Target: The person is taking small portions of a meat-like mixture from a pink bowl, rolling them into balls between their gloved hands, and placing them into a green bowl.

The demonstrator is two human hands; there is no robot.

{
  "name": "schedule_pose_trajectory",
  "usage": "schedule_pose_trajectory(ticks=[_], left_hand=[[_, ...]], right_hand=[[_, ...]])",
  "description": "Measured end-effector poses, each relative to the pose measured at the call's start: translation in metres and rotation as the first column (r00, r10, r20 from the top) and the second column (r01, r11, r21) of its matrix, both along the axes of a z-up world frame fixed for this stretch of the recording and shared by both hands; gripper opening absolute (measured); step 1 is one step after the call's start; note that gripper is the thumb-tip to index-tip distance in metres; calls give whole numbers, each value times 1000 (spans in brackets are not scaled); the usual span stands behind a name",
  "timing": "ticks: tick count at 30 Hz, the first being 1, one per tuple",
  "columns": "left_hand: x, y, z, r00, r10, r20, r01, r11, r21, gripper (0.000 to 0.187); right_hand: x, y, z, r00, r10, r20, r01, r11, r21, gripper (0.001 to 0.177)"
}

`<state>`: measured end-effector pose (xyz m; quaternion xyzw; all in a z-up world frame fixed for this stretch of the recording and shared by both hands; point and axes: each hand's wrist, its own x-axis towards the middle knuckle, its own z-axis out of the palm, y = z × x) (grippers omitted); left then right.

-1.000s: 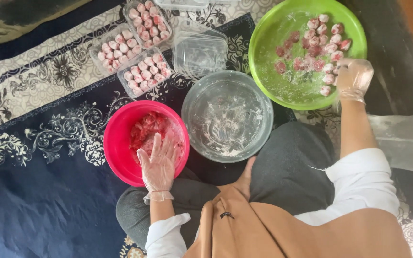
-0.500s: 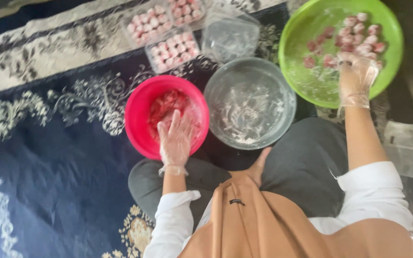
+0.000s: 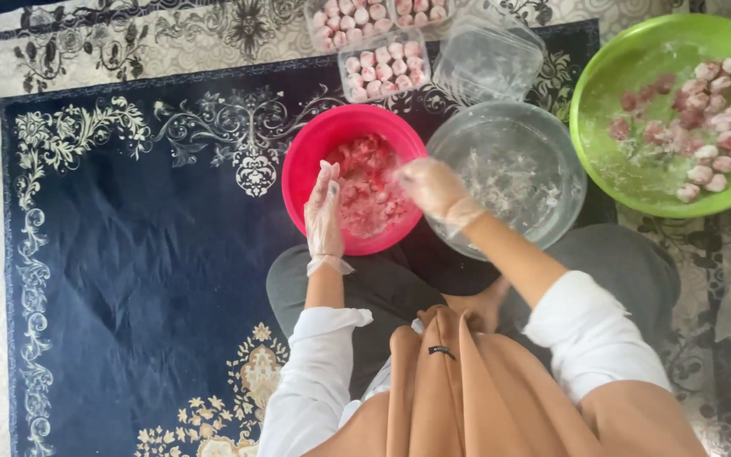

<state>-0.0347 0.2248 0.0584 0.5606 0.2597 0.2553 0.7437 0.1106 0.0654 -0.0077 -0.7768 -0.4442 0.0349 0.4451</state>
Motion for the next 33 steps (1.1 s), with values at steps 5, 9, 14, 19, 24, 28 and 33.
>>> schedule_pose_trajectory(ticks=[5, 9, 14, 19, 24, 28, 33], left_hand=[[1, 11, -14, 969, 237, -72, -209, 938, 276, 38], [-1, 11, -12, 934, 282, -218, -197, 919, 342, 41], [7, 23, -18, 813, 298, -500, -173, 944, 282, 40], [9, 19, 2, 869, 307, -388, -262, 951, 165, 40], [7, 17, 9, 896, 323, -305, -312, 946, 88, 39], [9, 18, 8, 904, 329, -275, -325, 944, 61, 40], [6, 18, 11, 904, 316, -287, -316, 947, 46, 40]], right_hand=[[-18, 59, -93, 996, 86, -2, -76, 871, -485, 19], [-39, 86, -91, 995, 45, 88, 6, 860, -511, 23], [-50, 128, -113, 733, 43, 679, 337, 844, -417, 21], [-68, 146, -85, 795, 72, 602, 246, 869, -429, 15], [-83, 173, -115, 791, 0, 612, 370, 797, -478, 37], [-84, 177, -98, 661, 28, 750, 428, 807, -407, 34], [-63, 160, -92, 751, 13, 660, 384, 805, -453, 29]])
